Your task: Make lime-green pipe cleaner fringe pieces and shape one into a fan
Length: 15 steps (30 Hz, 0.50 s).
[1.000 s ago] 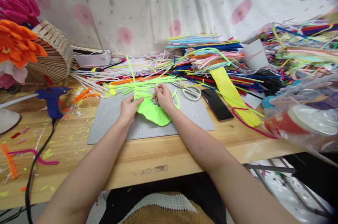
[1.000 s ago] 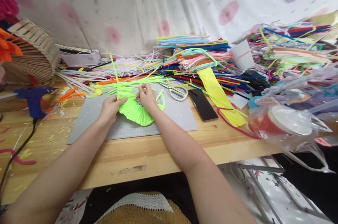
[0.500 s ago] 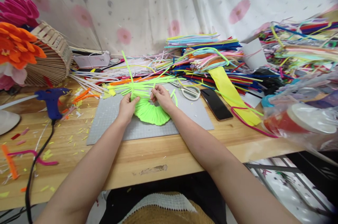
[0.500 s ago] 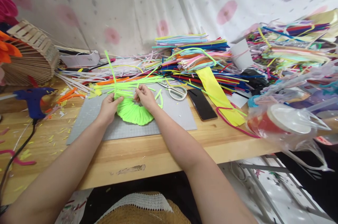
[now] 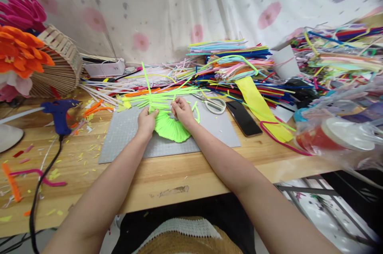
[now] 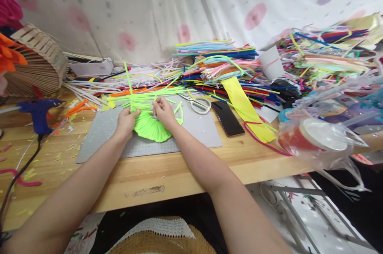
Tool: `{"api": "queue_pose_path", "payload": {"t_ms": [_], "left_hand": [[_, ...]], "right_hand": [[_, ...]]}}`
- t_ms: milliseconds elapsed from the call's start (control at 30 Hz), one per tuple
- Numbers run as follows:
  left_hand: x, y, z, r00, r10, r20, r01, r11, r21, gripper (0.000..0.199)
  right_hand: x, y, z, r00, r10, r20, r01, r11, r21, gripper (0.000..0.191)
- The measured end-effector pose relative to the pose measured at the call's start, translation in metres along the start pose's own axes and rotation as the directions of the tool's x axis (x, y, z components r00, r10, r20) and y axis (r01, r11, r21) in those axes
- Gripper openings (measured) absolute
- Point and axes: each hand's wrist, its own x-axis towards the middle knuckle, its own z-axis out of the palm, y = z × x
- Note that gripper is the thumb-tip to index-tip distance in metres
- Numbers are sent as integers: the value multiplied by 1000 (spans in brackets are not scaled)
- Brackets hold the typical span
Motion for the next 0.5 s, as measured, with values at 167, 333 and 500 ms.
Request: {"api": "queue_pose_path", "payload": {"t_ms": [167,333,500], "left_hand": [[-1,14,-4,976,-94,194,103,994,-34,46],[4,19,-16,968,220,-119,-178,940,291,40],[3,23,-24,778,556,292,-591,493,638,12]], "right_hand": [[1,-7,-1,994,32,105,-37,998,45,33],[0,-10,-1,983,113,143,-121,992,45,34],[-2,-11,0,988,118,104,-125,990,67,31]]}}
